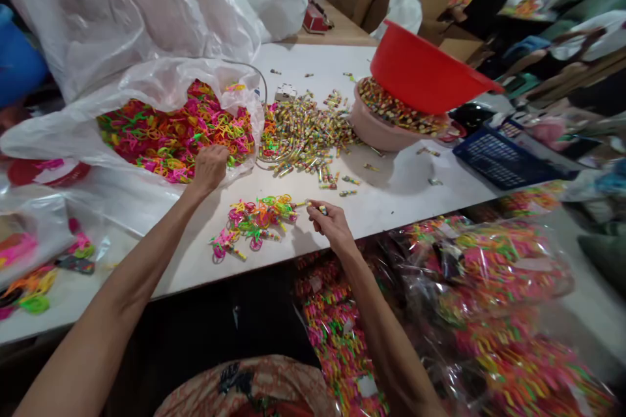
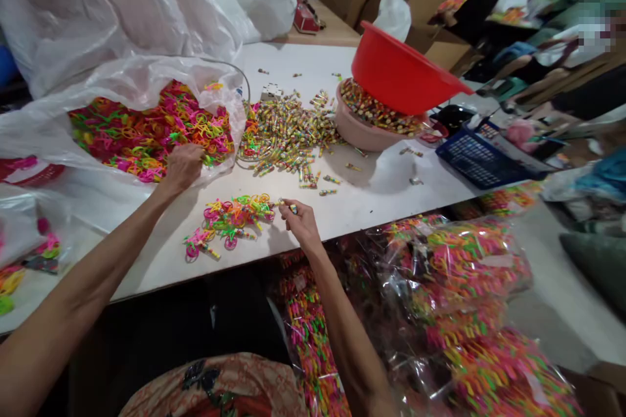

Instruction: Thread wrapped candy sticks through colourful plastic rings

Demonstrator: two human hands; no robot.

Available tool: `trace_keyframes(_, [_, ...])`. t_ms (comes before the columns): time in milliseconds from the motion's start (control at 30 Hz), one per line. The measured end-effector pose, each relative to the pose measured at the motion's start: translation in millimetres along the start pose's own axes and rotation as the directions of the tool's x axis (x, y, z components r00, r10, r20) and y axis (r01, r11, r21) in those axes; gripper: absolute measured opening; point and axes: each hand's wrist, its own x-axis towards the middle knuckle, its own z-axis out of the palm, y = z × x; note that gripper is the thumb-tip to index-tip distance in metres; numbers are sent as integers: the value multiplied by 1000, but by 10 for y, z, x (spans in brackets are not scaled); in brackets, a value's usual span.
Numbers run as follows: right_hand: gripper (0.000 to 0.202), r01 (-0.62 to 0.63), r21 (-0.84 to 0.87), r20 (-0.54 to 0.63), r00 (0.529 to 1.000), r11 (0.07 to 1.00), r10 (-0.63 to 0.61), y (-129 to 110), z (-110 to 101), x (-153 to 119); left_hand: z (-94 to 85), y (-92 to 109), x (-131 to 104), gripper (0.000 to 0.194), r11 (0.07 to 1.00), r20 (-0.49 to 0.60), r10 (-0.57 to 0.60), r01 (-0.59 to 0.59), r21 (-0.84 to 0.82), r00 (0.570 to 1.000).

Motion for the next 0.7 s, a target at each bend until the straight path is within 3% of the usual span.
trace_keyframes(100, [48, -17, 95, 40, 999, 995, 13, -40, 124, -90, -121, 177, -229, 14, 949, -179, -156, 97, -300, 971])
trace_keyframes(167, [44, 8, 140, 115, 993, 990, -24, -104, 241, -152, -202, 370, -422, 27, 787, -220, -343, 152, -597, 913])
trace_keyframes(200, [43, 28, 148, 160, 986, 989, -52, -142, 304, -180, -240, 475, -528, 33, 652, -171, -430, 174, -738, 886])
trace_keyframes(267, [40, 79, 134, 247, 963, 988, -111, -213, 423, -223, -308, 675, -752, 39, 317, 58, -509, 250, -915, 859])
trace_keyframes(333, [32, 111, 115, 278, 950, 987, -139, -253, 523, -245, -361, 835, -974, 39, 8, 335, -456, 380, -925, 824])
trace_keyframes(400, [25, 89, 143, 204, 972, 986, -117, -248, 593, -248, -397, 940, -1170, 36, -186, 520, -375, 487, -853, 767])
trace_keyframes(467, [29, 32, 237, 88, 995, 971, -54, -207, 634, -249, -414, 1000, -1319, 37, -285, 602, -344, 531, -798, 721])
trace_keyframes(533, [40, -12, 354, 30, 1000, 935, 1, -157, 658, -263, -416, 1037, -1414, 39, -325, 631, -339, 542, -775, 698])
trace_keyframes(700, [49, -83, 532, 89, 995, 843, 42, -96, 698, -333, -393, 1124, -1482, 42, -332, 629, -312, 539, -775, 712])
